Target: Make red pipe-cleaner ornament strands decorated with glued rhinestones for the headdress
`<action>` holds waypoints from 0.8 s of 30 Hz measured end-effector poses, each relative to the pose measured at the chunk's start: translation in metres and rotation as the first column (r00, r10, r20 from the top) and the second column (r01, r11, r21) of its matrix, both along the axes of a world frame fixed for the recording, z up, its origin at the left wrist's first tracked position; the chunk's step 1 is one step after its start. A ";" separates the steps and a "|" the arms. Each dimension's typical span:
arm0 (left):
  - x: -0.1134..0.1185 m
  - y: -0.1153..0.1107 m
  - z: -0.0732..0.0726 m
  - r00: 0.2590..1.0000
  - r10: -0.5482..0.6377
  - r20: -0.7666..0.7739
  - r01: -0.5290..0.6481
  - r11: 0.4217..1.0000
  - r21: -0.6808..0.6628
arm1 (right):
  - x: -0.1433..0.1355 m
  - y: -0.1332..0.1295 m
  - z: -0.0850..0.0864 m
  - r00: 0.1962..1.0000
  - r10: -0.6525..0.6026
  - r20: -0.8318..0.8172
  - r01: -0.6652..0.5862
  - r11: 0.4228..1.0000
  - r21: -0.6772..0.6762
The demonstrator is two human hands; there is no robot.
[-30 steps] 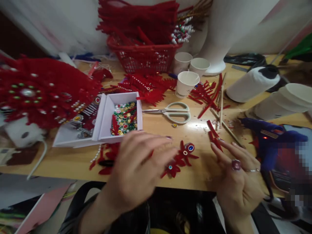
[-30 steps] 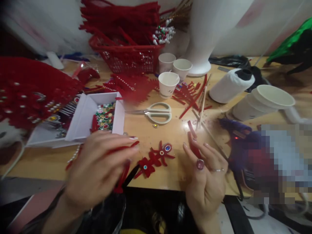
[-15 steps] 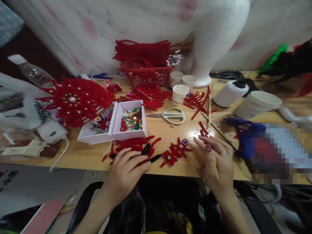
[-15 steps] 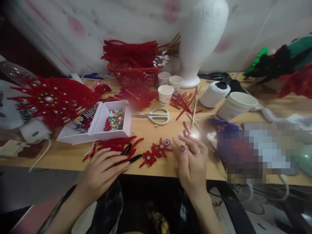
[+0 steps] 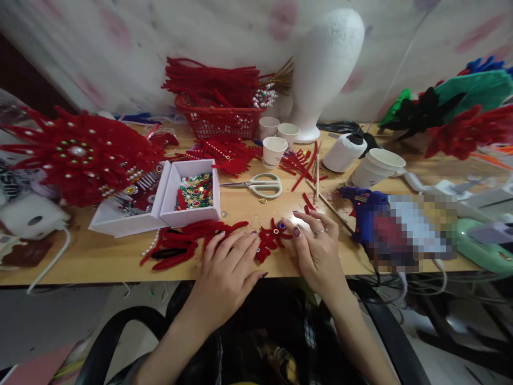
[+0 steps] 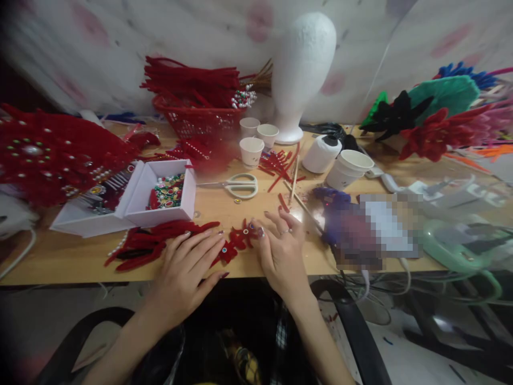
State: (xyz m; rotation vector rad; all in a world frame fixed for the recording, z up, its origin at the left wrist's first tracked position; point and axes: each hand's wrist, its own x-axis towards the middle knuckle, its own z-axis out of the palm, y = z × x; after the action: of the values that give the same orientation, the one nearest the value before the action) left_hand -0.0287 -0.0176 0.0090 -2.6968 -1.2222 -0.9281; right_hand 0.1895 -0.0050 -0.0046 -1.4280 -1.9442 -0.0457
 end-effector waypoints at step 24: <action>0.022 -0.006 -0.004 0.956 0.013 0.292 0.021 0.994 -0.111 | 0.004 -0.001 0.004 0.980 -0.101 -0.171 0.083 0.991 -0.109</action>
State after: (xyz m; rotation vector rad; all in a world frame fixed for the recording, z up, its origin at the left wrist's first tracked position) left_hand -0.0065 -0.0238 0.0049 -2.7188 -1.3558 -1.3383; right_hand 0.1932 -0.0060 -0.0001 -1.5340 -1.7569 0.1340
